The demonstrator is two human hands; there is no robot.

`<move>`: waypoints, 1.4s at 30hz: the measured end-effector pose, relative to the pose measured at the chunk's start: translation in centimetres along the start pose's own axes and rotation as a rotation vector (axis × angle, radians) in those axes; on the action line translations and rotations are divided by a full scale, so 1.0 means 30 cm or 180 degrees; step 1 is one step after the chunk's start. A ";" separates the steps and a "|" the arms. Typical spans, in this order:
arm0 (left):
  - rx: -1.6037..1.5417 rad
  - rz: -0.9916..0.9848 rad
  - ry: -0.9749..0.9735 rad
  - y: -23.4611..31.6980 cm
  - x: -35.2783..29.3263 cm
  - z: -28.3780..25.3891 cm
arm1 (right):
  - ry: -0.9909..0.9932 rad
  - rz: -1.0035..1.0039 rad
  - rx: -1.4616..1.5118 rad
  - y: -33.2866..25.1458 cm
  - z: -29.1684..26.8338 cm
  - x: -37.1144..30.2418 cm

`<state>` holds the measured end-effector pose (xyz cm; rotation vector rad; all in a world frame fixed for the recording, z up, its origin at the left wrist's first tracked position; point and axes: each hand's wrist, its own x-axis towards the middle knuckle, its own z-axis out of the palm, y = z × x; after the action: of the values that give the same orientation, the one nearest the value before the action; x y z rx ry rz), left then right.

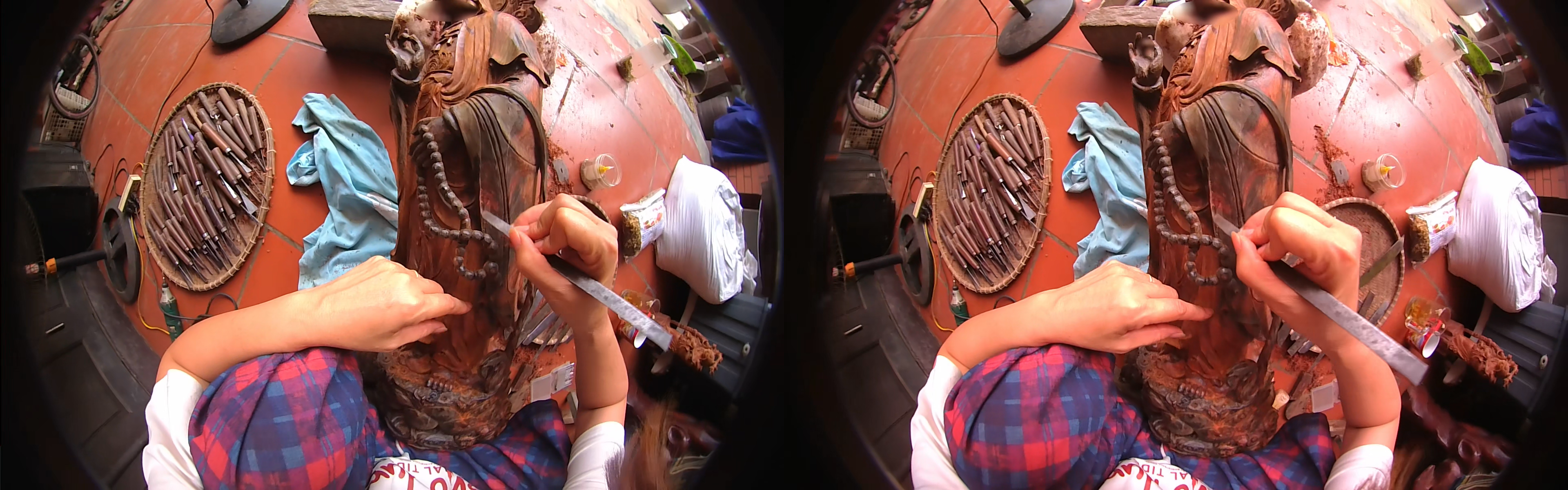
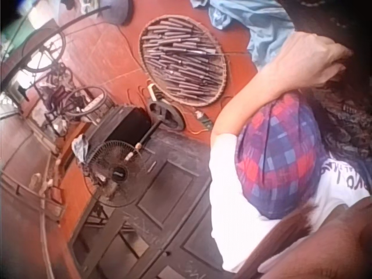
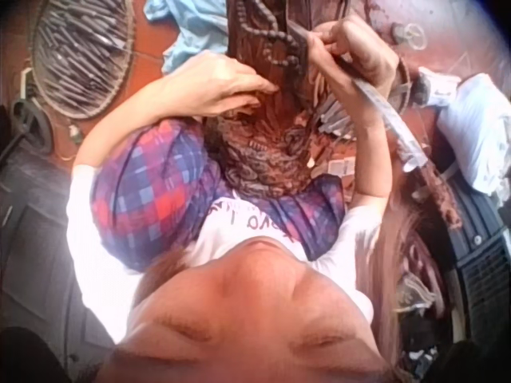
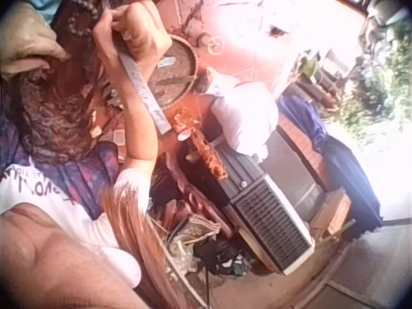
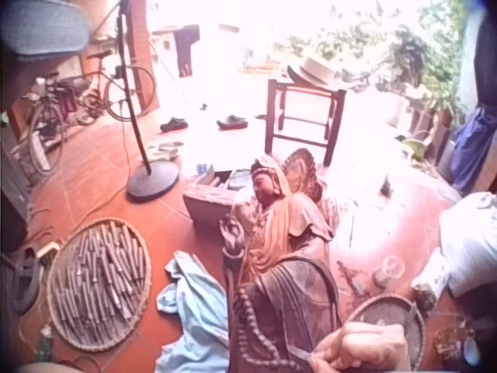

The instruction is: The person is carving a wooden sculpture of a figure, using various chisels and tools to refine the details. They work on different parts of the sculpture, including the hair and clothing, and occasionally wipe away wood shavings.

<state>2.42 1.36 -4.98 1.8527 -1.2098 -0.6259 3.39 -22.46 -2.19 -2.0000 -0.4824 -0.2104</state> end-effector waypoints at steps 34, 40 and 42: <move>-0.0005 -0.0077 -0.0036 -0.007 -0.021 -0.002 | -0.0122 0.0338 0.0116 -0.001 -0.013 0.011; 0.0038 -0.0100 -0.0105 -0.003 -0.021 0.000 | 0.0253 0.0772 0.0579 0.005 0.019 0.012; 0.0010 -0.0108 -0.0088 -0.007 -0.024 -0.003 | -0.0039 0.0776 0.0426 -0.009 -0.010 0.000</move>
<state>2.29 2.10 -5.11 1.8763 -1.2001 -0.6708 3.30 -22.62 -1.84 -1.9092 -0.2499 -0.0139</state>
